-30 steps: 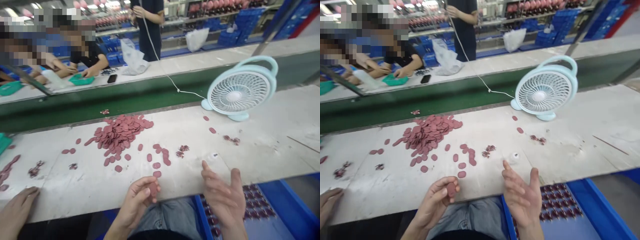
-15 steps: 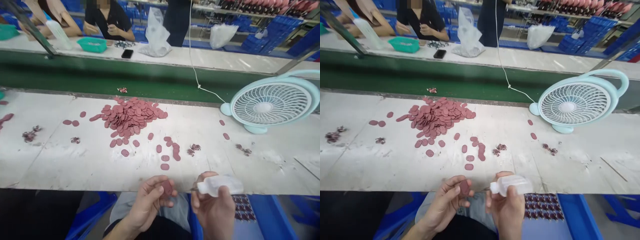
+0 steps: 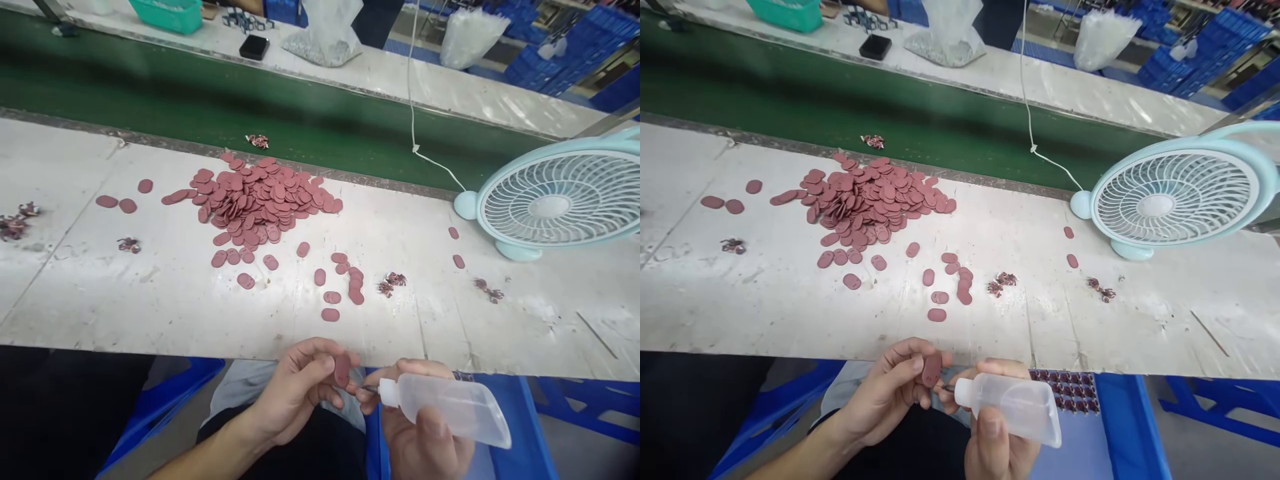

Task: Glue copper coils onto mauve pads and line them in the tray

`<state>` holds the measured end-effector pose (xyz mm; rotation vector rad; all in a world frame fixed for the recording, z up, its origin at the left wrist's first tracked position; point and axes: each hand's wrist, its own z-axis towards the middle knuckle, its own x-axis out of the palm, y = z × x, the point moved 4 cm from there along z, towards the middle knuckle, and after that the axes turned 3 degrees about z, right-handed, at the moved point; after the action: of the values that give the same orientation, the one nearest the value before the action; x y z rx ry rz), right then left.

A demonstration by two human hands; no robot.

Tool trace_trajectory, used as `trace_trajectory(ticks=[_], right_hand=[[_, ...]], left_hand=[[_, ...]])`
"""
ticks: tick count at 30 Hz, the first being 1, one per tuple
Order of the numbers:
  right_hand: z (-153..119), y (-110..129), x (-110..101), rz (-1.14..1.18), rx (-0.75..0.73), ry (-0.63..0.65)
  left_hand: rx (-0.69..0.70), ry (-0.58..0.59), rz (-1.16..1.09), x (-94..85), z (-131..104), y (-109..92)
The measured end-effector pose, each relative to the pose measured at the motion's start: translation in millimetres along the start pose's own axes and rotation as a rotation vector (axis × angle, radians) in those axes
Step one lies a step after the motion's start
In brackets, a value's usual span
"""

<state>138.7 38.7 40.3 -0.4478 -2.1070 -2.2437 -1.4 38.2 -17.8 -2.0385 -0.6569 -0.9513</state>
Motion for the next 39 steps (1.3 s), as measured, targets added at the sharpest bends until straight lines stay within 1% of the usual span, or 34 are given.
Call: trace_trajectory(ticks=[2, 3, 4, 7, 8, 12, 17, 19, 22, 25, 29, 33, 39], right_hand=[[-1, 1, 3, -0.027, -0.037, -0.099], [-1, 1, 4, -0.041, -0.059, -0.127], [-2, 1, 5, -0.053, -0.078, -0.131], [-5, 1, 7, -0.102, -0.109, -0.09], [-6, 0, 8, -0.121, -0.113, -0.091], [-7, 2, 10, -0.148, -0.125, -0.159], [-7, 1, 17, -0.163, -0.128, -0.138], [-7, 0, 17, -0.166, -0.129, -0.141], [-7, 0, 15, -0.194, -0.159, -0.182], [-7, 0, 16, -0.187, -0.136, -0.199], [-7, 2, 17, -0.155, -0.137, -0.204], [-7, 1, 15, -0.198, -0.142, -0.165], [-8, 2, 13, -0.247, -0.18, -0.171]], left_hand=[[0.005, 0.032, 0.018, 2.1, -1, -1], [0.005, 0.045, 0.027, 2.6, -1, -1], [0.005, 0.051, 0.036, 2.5, -2, 0], [0.006, 0.035, 0.056, -0.2, -3, 2], [0.011, 0.03, 0.059, -1.1, -3, 3], [0.037, 0.022, 0.056, -2.5, -3, 5], [0.031, 0.019, 0.037, -2.7, -3, 6], [0.027, 0.02, 0.036, -2.7, -3, 6], [0.032, 0.029, 0.045, -2.3, -3, 5], [0.035, 0.033, 0.054, -2.2, -3, 5], [0.025, 0.033, 0.06, -2.3, -3, 6], [0.013, 0.014, 0.056, -3.3, -4, 8], [0.01, 0.027, 0.056, -3.1, -3, 9]])
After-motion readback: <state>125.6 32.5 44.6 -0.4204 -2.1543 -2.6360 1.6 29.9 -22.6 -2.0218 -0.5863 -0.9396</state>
